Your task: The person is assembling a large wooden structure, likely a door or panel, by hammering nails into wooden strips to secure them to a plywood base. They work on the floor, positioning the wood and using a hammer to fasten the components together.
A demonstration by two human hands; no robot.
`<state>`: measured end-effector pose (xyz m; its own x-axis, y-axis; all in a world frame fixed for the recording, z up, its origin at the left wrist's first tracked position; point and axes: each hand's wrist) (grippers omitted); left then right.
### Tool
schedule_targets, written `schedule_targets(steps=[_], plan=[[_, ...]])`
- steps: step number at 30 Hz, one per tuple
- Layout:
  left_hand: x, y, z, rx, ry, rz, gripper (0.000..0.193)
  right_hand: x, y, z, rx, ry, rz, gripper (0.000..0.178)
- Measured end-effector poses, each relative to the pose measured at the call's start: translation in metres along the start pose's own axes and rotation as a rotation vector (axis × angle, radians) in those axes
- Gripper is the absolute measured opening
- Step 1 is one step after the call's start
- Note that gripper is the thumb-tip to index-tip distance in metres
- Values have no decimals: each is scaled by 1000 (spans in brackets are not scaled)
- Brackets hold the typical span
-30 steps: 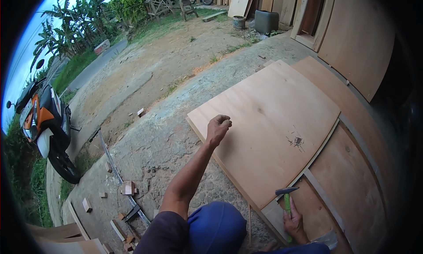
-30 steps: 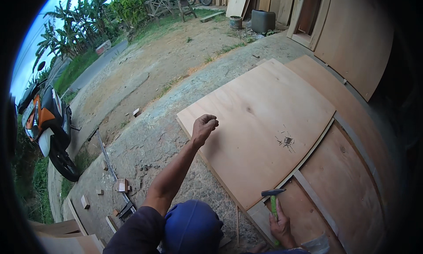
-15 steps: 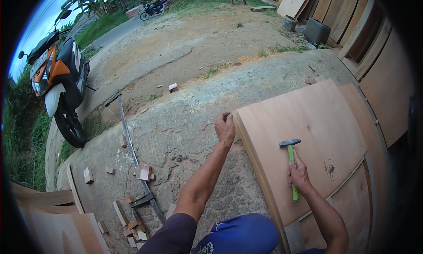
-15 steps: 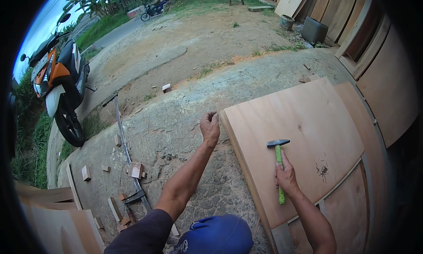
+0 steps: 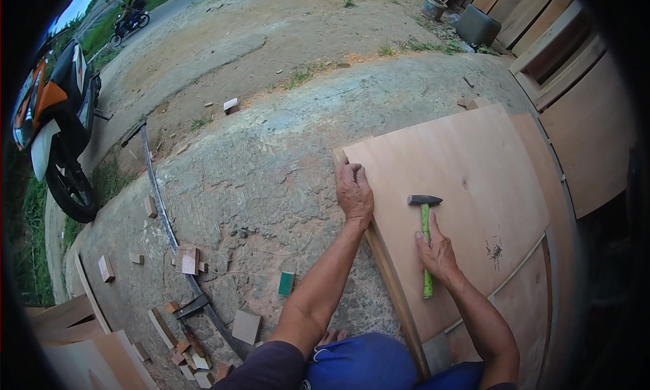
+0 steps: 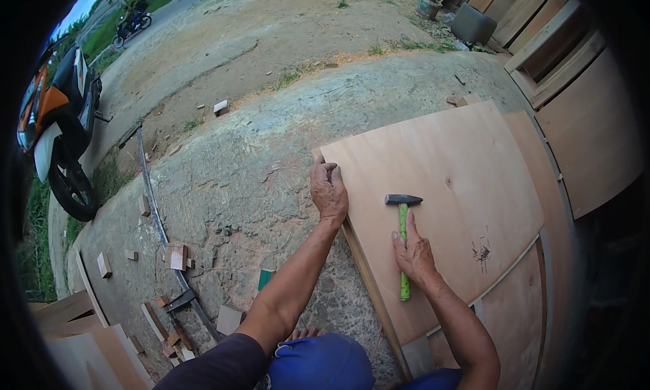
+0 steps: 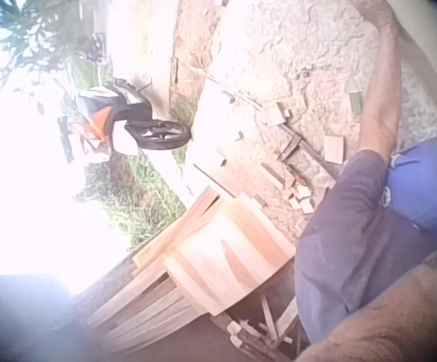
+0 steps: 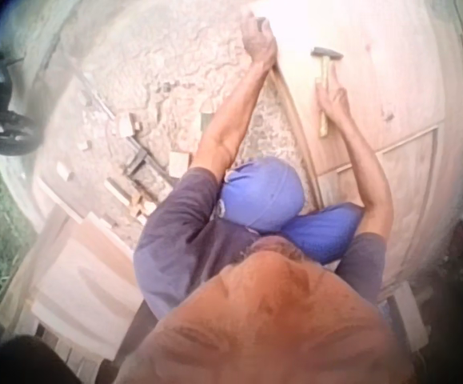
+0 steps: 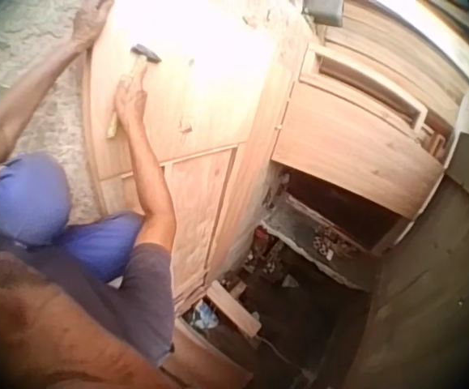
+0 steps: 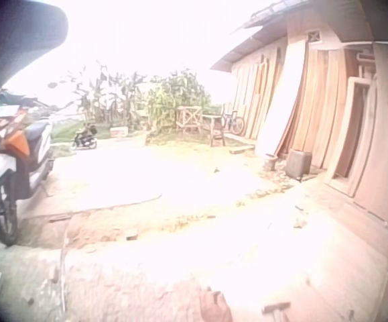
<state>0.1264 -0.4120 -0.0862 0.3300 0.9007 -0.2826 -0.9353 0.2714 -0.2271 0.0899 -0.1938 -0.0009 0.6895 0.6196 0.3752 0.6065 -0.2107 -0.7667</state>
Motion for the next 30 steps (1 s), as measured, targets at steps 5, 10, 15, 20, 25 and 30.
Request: schedule_targets(steps=[5, 10, 15, 20, 25, 30], plan=[[-7, -6, -1, -85, 13, -60, 12, -4, 9, 8, -18, -29, 46, 72], [-8, -10, 1, -57, -4, -78, 11, -1, 6, -6, 0, 10, 18, 71], [-18, -14, 0, -2, -63, -85, 14, 0, 6, -1, 39, 26, 36, 70], [-77, -35, -20, 284, -181, -155, 20, -3, 16, 2, 60, -6, 119, 68], [-89, -36, -36, 238, -97, -377, 21, -1, 18, 1, 45, 23, 138, 67], [-88, -30, -45, 153, -153, -416, 22, 0, 16, -1, 29, 28, 125, 68]])
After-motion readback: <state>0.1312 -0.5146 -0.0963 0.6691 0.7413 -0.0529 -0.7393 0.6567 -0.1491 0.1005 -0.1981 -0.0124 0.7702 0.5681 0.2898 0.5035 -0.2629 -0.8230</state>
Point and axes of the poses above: each hand's wrist, its own x-axis away from the middle knuckle, its own y-axis out of the palm, z = x × y, and after that the axes turned 5 degrees about -z, right-handed
